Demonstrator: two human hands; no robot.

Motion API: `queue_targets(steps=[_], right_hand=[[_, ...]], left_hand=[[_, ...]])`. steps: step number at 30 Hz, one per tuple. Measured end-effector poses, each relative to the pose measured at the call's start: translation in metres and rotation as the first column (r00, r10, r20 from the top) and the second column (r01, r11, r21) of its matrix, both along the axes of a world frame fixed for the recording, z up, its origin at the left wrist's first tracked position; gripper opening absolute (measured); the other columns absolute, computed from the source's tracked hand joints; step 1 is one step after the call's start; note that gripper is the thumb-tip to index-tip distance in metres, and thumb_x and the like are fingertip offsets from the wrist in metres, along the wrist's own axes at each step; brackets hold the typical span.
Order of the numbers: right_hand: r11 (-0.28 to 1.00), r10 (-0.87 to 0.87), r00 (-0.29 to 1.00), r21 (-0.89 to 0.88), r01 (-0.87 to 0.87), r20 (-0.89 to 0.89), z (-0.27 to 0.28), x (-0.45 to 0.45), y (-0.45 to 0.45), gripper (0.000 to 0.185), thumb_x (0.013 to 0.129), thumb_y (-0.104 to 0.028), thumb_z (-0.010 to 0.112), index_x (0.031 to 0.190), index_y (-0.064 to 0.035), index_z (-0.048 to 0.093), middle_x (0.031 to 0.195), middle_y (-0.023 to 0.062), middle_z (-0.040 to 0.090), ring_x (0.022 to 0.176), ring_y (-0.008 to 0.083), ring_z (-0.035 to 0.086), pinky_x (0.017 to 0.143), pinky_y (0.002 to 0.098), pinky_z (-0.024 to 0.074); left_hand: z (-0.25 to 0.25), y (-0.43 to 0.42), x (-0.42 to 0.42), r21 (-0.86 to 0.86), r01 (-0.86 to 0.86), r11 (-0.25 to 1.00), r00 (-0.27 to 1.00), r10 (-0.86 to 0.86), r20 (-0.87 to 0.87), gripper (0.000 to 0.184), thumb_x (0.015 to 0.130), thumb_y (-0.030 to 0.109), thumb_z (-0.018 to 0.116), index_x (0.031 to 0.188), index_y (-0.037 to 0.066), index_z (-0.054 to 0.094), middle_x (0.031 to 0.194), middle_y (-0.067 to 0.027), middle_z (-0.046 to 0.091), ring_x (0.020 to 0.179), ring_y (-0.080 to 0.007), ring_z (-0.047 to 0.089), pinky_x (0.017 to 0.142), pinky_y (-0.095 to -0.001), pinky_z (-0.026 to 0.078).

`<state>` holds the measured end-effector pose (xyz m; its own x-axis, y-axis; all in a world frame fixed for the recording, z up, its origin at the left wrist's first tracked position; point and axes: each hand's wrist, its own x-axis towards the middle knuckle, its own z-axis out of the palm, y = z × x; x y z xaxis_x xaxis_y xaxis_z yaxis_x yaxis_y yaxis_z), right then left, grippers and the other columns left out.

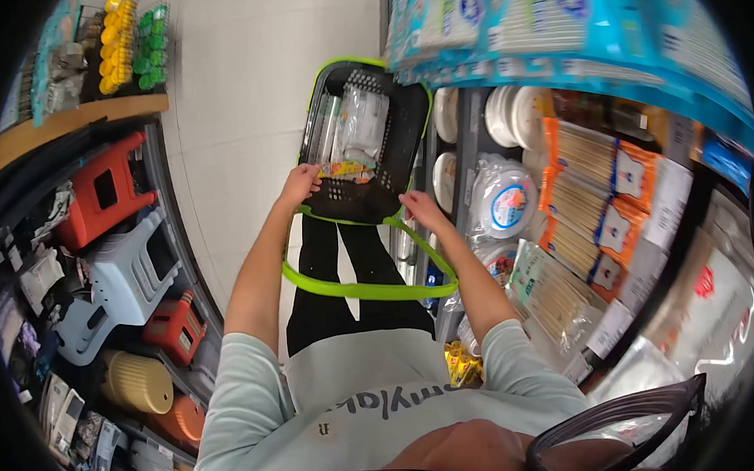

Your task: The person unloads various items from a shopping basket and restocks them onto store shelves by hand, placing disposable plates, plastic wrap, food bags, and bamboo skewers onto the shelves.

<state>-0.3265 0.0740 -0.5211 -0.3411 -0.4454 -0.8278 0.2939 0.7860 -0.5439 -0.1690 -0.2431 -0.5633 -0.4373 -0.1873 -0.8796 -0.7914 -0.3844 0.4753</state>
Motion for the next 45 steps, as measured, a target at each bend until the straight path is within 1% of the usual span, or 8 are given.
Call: queue_targets(steps=[5,14,16,19,31,35,41,45], right_hand=[[0.865,0.477,0.859,0.27,-0.422,-0.187,-0.078,0.006,-0.021,0.029,0.09,-0.035,0.062,0.094,-0.0059,0.065,0.084,0.0168,0.069,0.085,0.0382,0.067,0.076,0.0459,0.0512],[0.963,0.084,0.962,0.27,-0.012,-0.259,-0.216,0.054,-0.054,0.028,0.088,-0.03,0.064,0.092,-0.0028,0.065,0.092,0.0192,0.068,0.093,0.0375,0.066,0.081,0.0422,0.0511],[0.977,0.053,0.977,0.214,-0.007,-0.208,-0.241,0.069,-0.053,0.027,0.087,-0.029,0.064,0.093,-0.0024,0.066,0.092,0.0193,0.068,0.092,0.037,0.066,0.081,0.0417,0.0511],[0.986,0.058,0.964,0.166,-0.015,-0.258,-0.249,0.079,-0.061,0.027,0.085,-0.03,0.065,0.089,-0.0028,0.065,0.094,0.0218,0.065,0.096,0.0395,0.063,0.086,0.0457,0.0501],[0.92,0.246,0.925,0.371,-0.129,-0.288,-0.368,0.032,-0.043,0.05,0.085,-0.026,0.066,0.127,0.0003,0.057,0.141,0.0294,0.041,0.129,0.0423,0.046,0.11,0.0408,0.0377],[0.923,0.266,0.903,0.36,-0.137,-0.337,-0.431,0.029,-0.035,0.052,0.087,-0.026,0.063,0.129,0.0021,0.054,0.139,0.0307,0.042,0.131,0.0424,0.043,0.11,0.0417,0.0363],[0.962,0.15,0.951,0.26,-0.078,-0.269,-0.382,0.019,-0.044,0.049,0.091,-0.024,0.057,0.129,0.0071,0.051,0.136,0.0287,0.048,0.131,0.042,0.042,0.112,0.0427,0.0344],[0.976,0.118,0.935,0.211,-0.048,-0.335,-0.341,0.032,-0.031,0.047,0.092,-0.02,0.058,0.129,0.0082,0.05,0.129,0.0226,0.054,0.098,0.0313,0.062,0.09,0.0394,0.049]], left_hand=[[-0.085,0.014,0.045,-0.031,0.105,0.994,0.994,-0.106,-0.011,0.027,0.093,0.031,0.065,0.089,0.005,0.061,0.077,-0.0019,0.061,0.069,-0.0129,0.056,0.065,-0.0299,0.049],[-0.129,0.072,0.077,-0.221,0.606,0.765,0.794,-0.599,0.105,0.029,0.089,0.033,0.063,0.093,0.005,0.062,0.088,-0.0224,0.068,0.092,-0.0391,0.066,0.076,-0.0465,0.051],[-0.145,0.072,0.075,-0.355,0.592,0.723,0.79,-0.608,0.079,0.028,0.09,0.032,0.061,0.093,0.004,0.063,0.082,-0.0219,0.069,0.082,-0.0383,0.068,0.074,-0.0466,0.052],[-0.128,0.064,0.044,-0.152,0.435,0.888,0.89,-0.398,0.224,0.028,0.093,0.03,0.057,0.09,0.003,0.061,0.071,-0.018,0.068,0.055,-0.0308,0.068,0.069,-0.0428,0.054],[-0.144,0.064,0.027,-0.25,0.599,0.761,0.794,-0.522,0.312,0.027,0.095,0.03,0.056,0.086,0.005,0.061,0.064,-0.0134,0.066,0.046,-0.0271,0.064,0.054,-0.0396,0.052],[-0.152,0.07,0.034,-0.342,0.562,0.753,0.826,-0.494,0.27,0.025,0.093,0.032,0.059,0.081,0.009,0.06,0.058,-0.0135,0.064,0.054,-0.0325,0.065,0.06,-0.0449,0.052],[-0.142,0.065,0.025,-0.277,0.56,0.781,0.824,-0.489,0.286,0.024,0.092,0.03,0.06,0.083,0.008,0.06,0.06,-0.0131,0.065,0.055,-0.0314,0.066,0.06,-0.0445,0.053],[-0.147,0.063,0.031,-0.191,0.515,0.835,0.844,-0.457,0.28,0.025,0.09,0.03,0.062,0.091,0.006,0.061,0.071,-0.0156,0.068,0.055,-0.0312,0.068,0.062,-0.0431,0.054]])
